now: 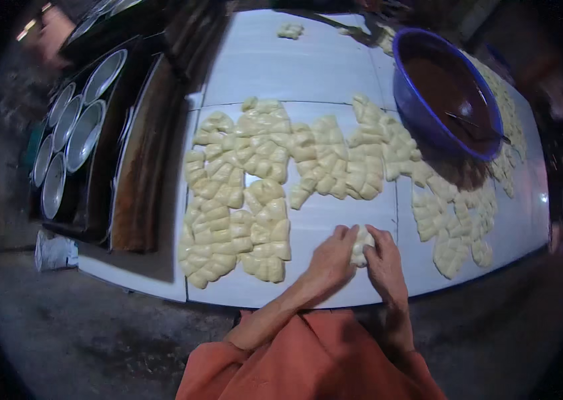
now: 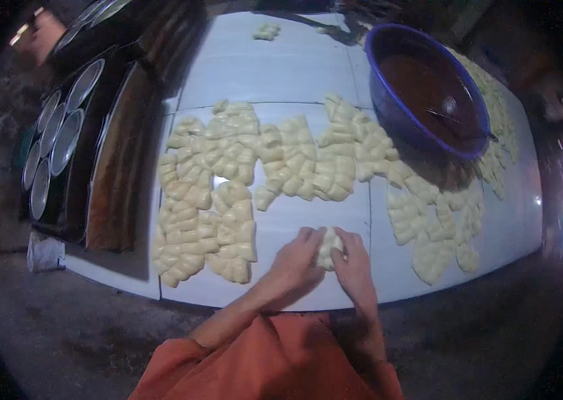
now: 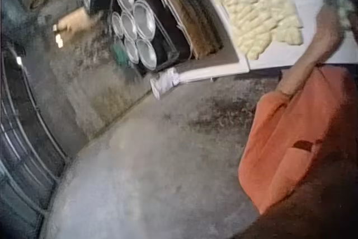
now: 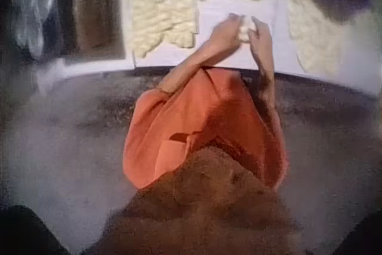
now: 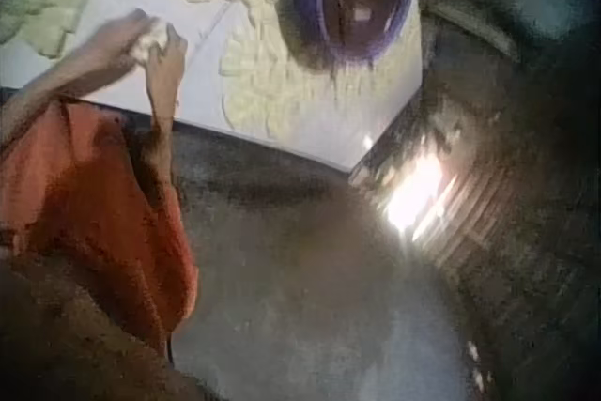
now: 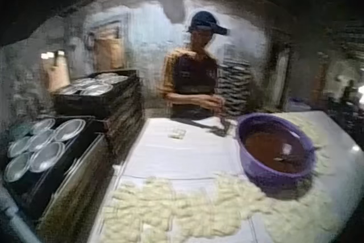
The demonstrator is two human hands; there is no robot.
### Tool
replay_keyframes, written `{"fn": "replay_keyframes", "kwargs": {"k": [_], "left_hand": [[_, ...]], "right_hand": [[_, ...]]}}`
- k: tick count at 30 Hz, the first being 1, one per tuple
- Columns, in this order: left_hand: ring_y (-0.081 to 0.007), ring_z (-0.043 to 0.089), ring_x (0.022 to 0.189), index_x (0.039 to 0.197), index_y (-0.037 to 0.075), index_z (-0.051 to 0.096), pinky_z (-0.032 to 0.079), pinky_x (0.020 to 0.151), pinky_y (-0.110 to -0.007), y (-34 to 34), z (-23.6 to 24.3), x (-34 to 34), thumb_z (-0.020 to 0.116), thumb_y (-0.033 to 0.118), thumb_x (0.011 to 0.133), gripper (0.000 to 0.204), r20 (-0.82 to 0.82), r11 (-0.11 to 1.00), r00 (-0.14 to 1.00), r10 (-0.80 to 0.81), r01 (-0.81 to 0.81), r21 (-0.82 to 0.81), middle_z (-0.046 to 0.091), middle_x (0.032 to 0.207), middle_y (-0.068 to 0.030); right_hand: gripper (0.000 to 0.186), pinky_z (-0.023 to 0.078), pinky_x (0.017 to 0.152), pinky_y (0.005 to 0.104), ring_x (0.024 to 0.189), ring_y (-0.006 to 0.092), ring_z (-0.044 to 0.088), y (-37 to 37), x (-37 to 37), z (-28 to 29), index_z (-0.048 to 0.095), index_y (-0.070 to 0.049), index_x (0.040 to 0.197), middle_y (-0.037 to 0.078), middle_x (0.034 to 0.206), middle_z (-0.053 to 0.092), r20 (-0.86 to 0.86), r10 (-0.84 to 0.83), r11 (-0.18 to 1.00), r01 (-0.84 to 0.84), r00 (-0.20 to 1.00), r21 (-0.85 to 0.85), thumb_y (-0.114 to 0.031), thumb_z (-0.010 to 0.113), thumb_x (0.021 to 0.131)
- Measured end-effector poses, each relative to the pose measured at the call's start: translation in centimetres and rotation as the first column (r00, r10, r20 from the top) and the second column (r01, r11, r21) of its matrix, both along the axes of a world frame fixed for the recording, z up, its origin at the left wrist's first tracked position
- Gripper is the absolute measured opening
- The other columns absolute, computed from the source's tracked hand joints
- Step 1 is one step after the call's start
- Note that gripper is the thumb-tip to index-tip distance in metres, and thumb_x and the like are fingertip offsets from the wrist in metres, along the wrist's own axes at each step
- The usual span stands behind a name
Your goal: The person fills dough pieces with a dark paste using a spoon, rolls the dough by hand into small oval shapes, and places the filled dough into metal baking pans.
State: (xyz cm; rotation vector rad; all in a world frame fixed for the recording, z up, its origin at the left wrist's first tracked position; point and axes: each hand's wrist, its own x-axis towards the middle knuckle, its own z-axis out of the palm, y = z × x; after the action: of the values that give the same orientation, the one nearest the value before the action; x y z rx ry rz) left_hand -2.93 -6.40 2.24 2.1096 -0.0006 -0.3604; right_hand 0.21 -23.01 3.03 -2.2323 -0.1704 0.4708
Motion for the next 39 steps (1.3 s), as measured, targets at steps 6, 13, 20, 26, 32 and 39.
{"fn": "replay_keyframes", "kwargs": {"k": [6, 13, 20, 26, 32, 39], "left_hand": [[-0.0396, 0.058, 0.110, 0.128, 0.002, 0.054, 0.047, 0.096, -0.043, 2.6, -1.5, -0.5, 0.076, 0.020, 0.073, 0.062, 0.081, 0.918, 0.991, 0.103, -0.063, -0.392, 0.057, 0.119, -0.0213], [-0.0295, 0.059, 0.111, 0.148, 0.004, 0.036, 0.054, 0.083, -0.037, 18.4, 10.2, -3.8, 0.076, 0.018, 0.077, 0.083, 0.254, 0.914, 0.905, 0.341, -0.256, -0.313, 0.053, 0.130, -0.0207], [-0.0255, 0.062, 0.107, 0.154, 0.004, 0.024, 0.053, 0.087, -0.034, 39.6, 22.3, -4.2, 0.083, 0.010, 0.067, 0.105, 0.367, 0.853, 0.778, 0.510, -0.513, -0.097, 0.054, 0.131, -0.0218], [-0.0285, 0.064, 0.105, 0.151, -0.006, 0.023, 0.057, 0.072, -0.035, 54.5, 18.4, -1.4, 0.084, 0.014, 0.063, 0.109, 0.140, 0.876, 0.877, 0.459, -0.473, 0.095, 0.059, 0.124, -0.0279], [-0.0351, 0.066, 0.102, 0.149, 0.002, 0.035, 0.052, 0.087, -0.039, 54.1, 18.7, 0.6, 0.078, 0.022, 0.071, 0.091, 0.039, 0.852, 0.936, 0.349, -0.334, 0.404, 0.067, 0.113, -0.0254], [-0.0243, 0.067, 0.083, 0.156, 0.003, 0.011, 0.054, 0.072, -0.035, 56.5, 18.2, -1.3, 0.064, 0.014, 0.084, 0.090, 0.102, 0.934, 0.931, 0.352, -0.356, 0.028, 0.069, 0.099, -0.0197]], "right_hand": [[0.036, 0.050, 0.079, 0.0292, 0.095, 0.0176, 0.060, 3.1, -0.1, 4.3, 0.056, 0.003, 0.118, 0.012, 0.100, 0.063, -0.340, -0.041, 0.875, 0.198, 0.939, 0.441, -0.003, 0.052, 0.083], [0.044, 0.051, 0.077, 0.0285, 0.088, 0.0135, 0.060, 17.2, 3.1, 11.1, 0.055, 0.001, 0.127, 0.009, 0.106, 0.063, -0.125, 0.277, 0.845, -0.179, 0.953, 0.504, -0.005, 0.061, 0.084], [0.047, 0.051, 0.059, 0.0239, 0.081, 0.0119, 0.063, 42.0, 7.4, 18.0, 0.054, -0.003, 0.131, 0.011, 0.111, 0.063, 0.249, 0.528, 0.578, -0.559, 0.811, 0.594, -0.013, 0.062, 0.086], [0.029, 0.057, 0.068, 0.0446, 0.082, 0.0329, 0.072, 55.1, 9.3, 17.3, 0.073, -0.002, 0.102, 0.024, 0.092, 0.071, 0.434, 0.752, 0.654, -0.643, 0.496, -0.398, -0.018, 0.059, 0.081], [0.018, 0.057, 0.065, 0.0454, 0.074, 0.0350, 0.072, 56.1, 8.8, 14.7, 0.074, -0.004, 0.077, 0.018, 0.077, 0.071, 0.541, 0.813, 0.571, -0.476, 0.217, -0.669, -0.020, 0.066, 0.077], [0.015, 0.053, 0.076, 0.0470, 0.082, 0.0315, 0.071, 56.0, 5.8, 15.4, 0.065, -0.005, 0.091, 0.015, 0.088, 0.069, 0.755, 0.620, 0.753, -0.431, 0.214, -0.496, -0.019, 0.060, 0.085]]}}
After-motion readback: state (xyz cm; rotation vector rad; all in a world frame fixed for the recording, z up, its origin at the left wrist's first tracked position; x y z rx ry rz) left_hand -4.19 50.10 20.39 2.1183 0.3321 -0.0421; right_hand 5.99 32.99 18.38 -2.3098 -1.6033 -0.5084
